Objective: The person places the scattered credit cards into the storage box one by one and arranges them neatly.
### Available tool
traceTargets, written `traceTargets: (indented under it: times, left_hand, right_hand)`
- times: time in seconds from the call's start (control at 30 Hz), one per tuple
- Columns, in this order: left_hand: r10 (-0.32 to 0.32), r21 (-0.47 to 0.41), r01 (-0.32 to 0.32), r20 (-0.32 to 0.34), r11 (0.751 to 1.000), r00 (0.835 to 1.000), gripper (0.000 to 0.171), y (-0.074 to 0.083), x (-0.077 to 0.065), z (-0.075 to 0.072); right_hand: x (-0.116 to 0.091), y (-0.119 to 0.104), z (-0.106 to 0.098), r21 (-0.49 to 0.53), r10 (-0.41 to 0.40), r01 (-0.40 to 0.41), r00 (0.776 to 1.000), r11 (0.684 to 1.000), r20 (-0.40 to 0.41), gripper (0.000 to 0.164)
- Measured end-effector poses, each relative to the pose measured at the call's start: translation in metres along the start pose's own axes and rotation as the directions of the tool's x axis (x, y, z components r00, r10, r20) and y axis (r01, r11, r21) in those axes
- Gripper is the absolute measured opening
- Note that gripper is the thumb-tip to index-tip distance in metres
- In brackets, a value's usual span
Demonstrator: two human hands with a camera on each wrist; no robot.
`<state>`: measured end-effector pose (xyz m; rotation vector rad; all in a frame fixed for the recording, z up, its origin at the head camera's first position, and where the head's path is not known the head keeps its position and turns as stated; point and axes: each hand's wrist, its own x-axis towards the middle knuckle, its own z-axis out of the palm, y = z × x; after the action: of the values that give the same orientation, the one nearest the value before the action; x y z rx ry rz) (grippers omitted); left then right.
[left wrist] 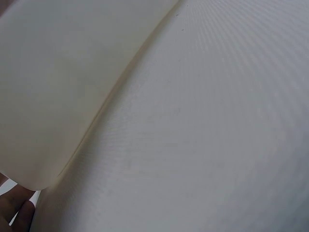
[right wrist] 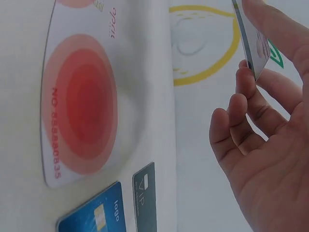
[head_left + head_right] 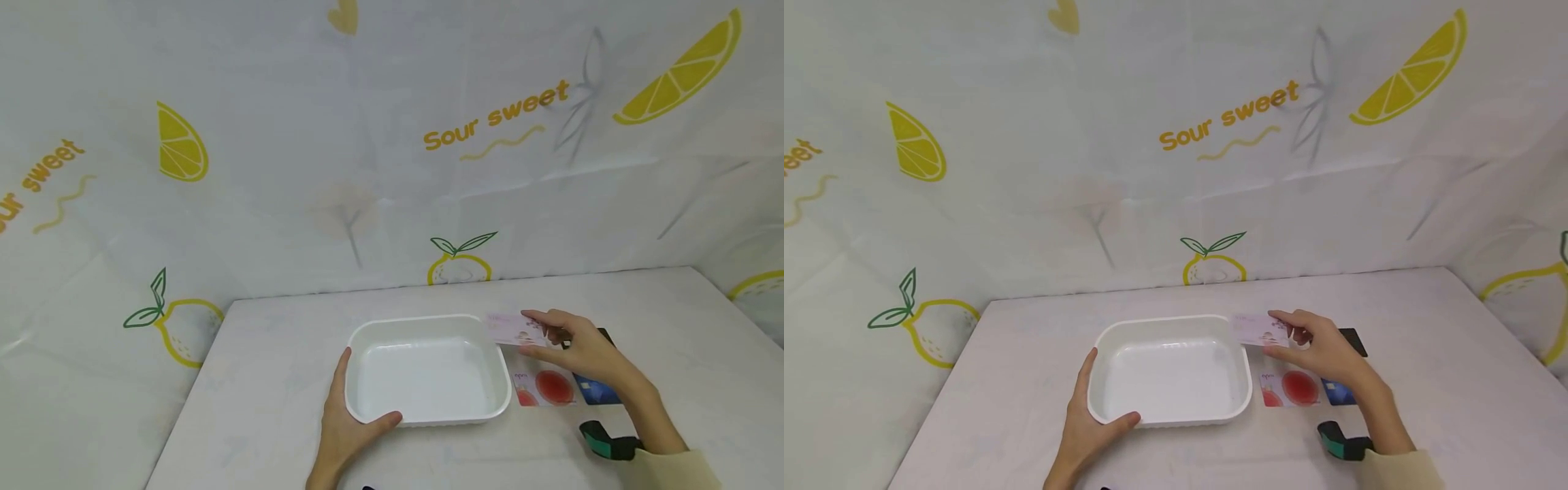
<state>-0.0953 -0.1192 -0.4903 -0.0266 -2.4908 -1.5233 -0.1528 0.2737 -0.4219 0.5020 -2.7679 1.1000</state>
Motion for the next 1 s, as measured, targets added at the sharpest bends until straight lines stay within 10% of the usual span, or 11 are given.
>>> traceTargets:
  times: [1.0]
  left_hand:
    - [0.005,-0.019,-0.005,0.005,1.0,1.0,0.129,0.0,0.001,-0.001]
  right_hand:
    - [0.018,-0.025,0.019,0.024,-0.015,0.013,0.997,1.0,0.07,0.06]
